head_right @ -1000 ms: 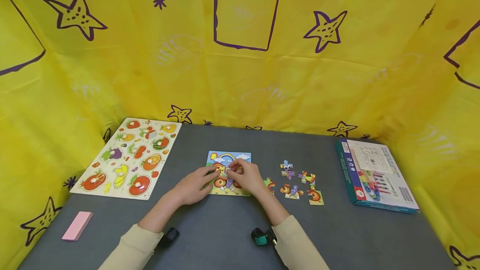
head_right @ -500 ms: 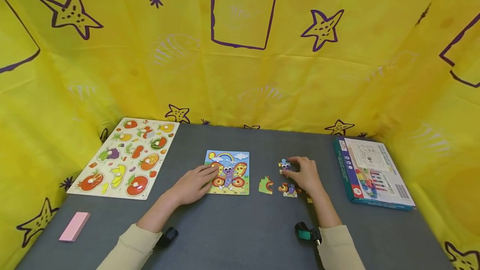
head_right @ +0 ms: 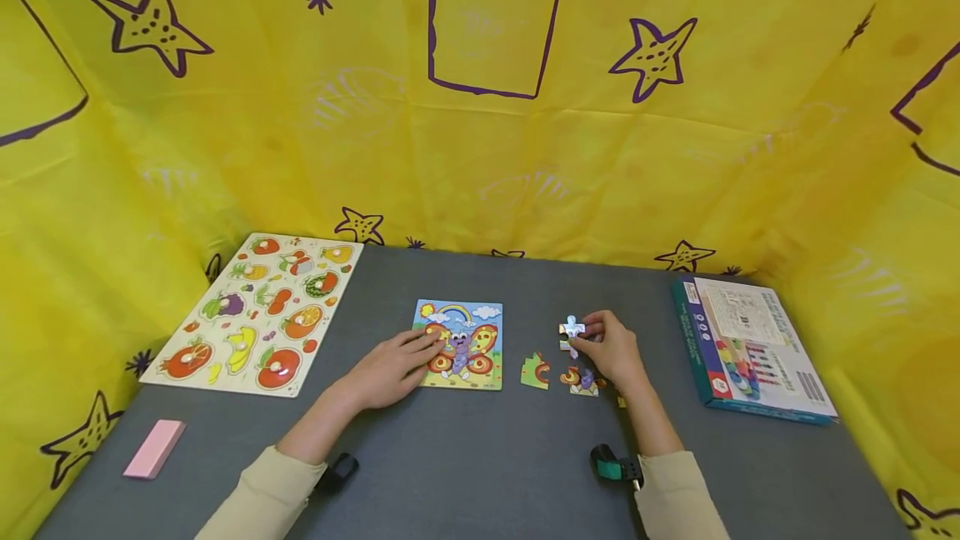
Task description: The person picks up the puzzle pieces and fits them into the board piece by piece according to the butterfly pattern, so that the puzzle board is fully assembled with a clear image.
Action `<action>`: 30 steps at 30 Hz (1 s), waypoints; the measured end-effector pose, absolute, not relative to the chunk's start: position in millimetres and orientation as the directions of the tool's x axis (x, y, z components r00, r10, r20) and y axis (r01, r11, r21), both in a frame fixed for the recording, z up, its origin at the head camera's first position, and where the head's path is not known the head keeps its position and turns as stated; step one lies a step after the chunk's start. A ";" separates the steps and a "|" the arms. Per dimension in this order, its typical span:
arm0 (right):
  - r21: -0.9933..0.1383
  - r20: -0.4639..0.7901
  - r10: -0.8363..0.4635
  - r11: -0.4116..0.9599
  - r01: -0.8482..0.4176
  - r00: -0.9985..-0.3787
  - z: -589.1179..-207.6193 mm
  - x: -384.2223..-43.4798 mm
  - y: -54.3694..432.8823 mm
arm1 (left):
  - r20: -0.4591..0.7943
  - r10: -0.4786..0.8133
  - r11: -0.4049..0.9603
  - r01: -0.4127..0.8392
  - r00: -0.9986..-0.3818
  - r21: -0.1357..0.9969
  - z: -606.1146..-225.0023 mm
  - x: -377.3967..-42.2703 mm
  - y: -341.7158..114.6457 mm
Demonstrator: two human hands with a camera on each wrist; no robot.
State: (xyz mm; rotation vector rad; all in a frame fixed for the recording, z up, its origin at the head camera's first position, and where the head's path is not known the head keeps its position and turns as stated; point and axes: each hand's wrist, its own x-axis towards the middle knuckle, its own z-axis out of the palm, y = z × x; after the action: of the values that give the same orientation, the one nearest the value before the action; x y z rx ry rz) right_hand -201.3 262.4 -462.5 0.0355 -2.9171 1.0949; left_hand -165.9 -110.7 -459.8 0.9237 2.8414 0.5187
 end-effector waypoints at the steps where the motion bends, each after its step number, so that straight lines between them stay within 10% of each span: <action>1: -0.673 0.051 0.013 0.739 -0.024 -0.999 -461.7 -200.8 259.4 | 0.005 0.588 0.756 0.552 -0.809 0.352 -460.0 -166.1 -110.5; 15: -0.923 -0.052 -0.012 0.383 0.044 -0.999 -457.4 -204.8 156.5 | 0.024 0.593 0.751 0.565 -0.805 0.342 -462.5 -167.3 -110.5; 30: -0.839 -0.020 -0.017 0.545 0.008 -1.000 -470.5 -214.3 108.1 | -0.027 0.570 0.752 0.508 -0.821 0.419 -464.2 -168.3 -110.6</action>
State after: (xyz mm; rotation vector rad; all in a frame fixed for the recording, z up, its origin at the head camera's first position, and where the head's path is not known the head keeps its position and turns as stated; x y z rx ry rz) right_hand -214.3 108.1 -470.5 0.0083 -2.7839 1.5114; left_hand -168.3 -110.6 -464.2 0.8656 2.7953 0.6023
